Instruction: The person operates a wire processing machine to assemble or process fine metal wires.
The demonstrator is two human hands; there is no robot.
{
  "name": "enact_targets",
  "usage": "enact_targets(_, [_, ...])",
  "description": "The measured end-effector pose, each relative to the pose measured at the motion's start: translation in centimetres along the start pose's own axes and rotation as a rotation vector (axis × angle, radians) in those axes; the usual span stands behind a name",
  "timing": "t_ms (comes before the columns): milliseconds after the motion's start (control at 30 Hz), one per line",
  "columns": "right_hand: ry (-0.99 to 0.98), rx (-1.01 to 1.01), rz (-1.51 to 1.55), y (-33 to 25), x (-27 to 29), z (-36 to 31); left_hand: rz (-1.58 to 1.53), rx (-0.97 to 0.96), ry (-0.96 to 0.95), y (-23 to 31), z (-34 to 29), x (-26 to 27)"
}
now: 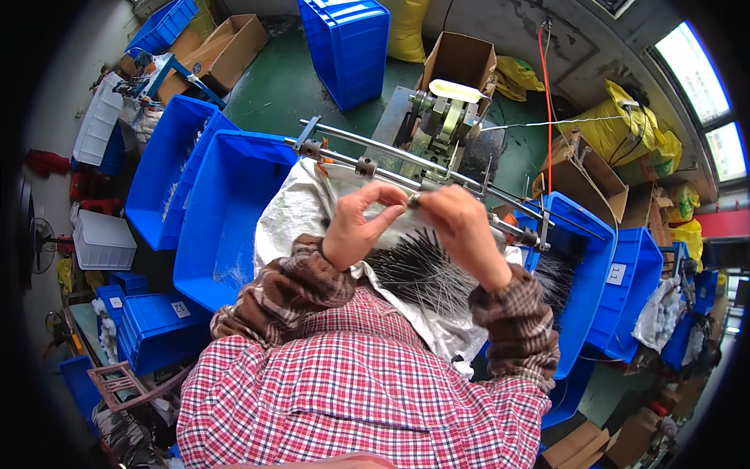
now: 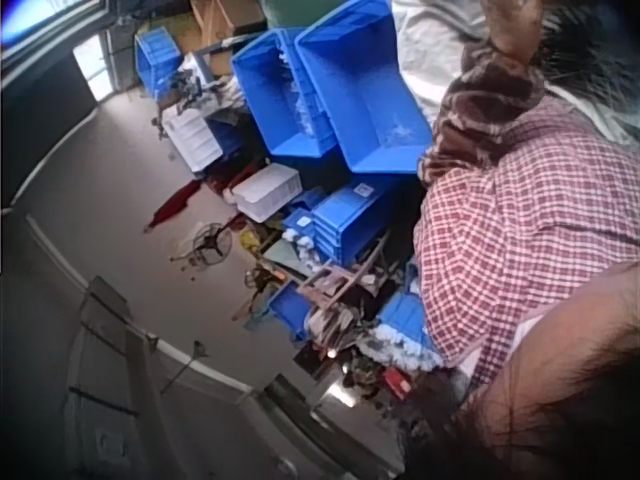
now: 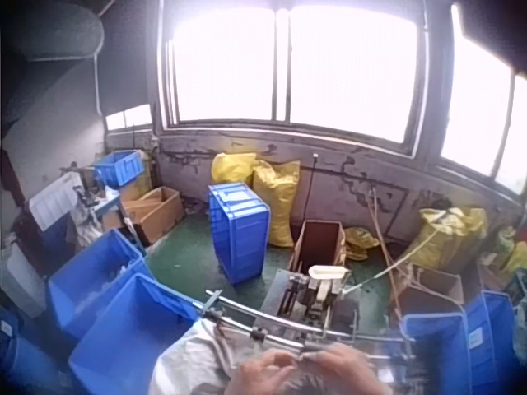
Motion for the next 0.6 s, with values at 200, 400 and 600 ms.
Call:
enact_targets(200, [0.230,-0.087,-0.585,12.6,3.6,1.3,0.679,0.074,0.049,-8.7,-3.2,5.7])
enact_targets(400, [0.243,-0.081,-0.749,14.8,3.3,2.1,1.047,0.152,-0.005,-13.8,-6.6,6.9])
enact_targets(600, [0.257,-0.106,-0.762,14.8,3.4,1.8,1.132,0.177,-0.054,-14.6,-6.7,6.0])
Point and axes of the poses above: each hand's wrist, its own z-axis towards the middle knuckle, its own x-axis out of the back of the hand, y = z × x, the point moved 6 cm from there along z, towards the middle knuckle, and after that the axes turned 14 degrees about z, right-handed, at the moved point
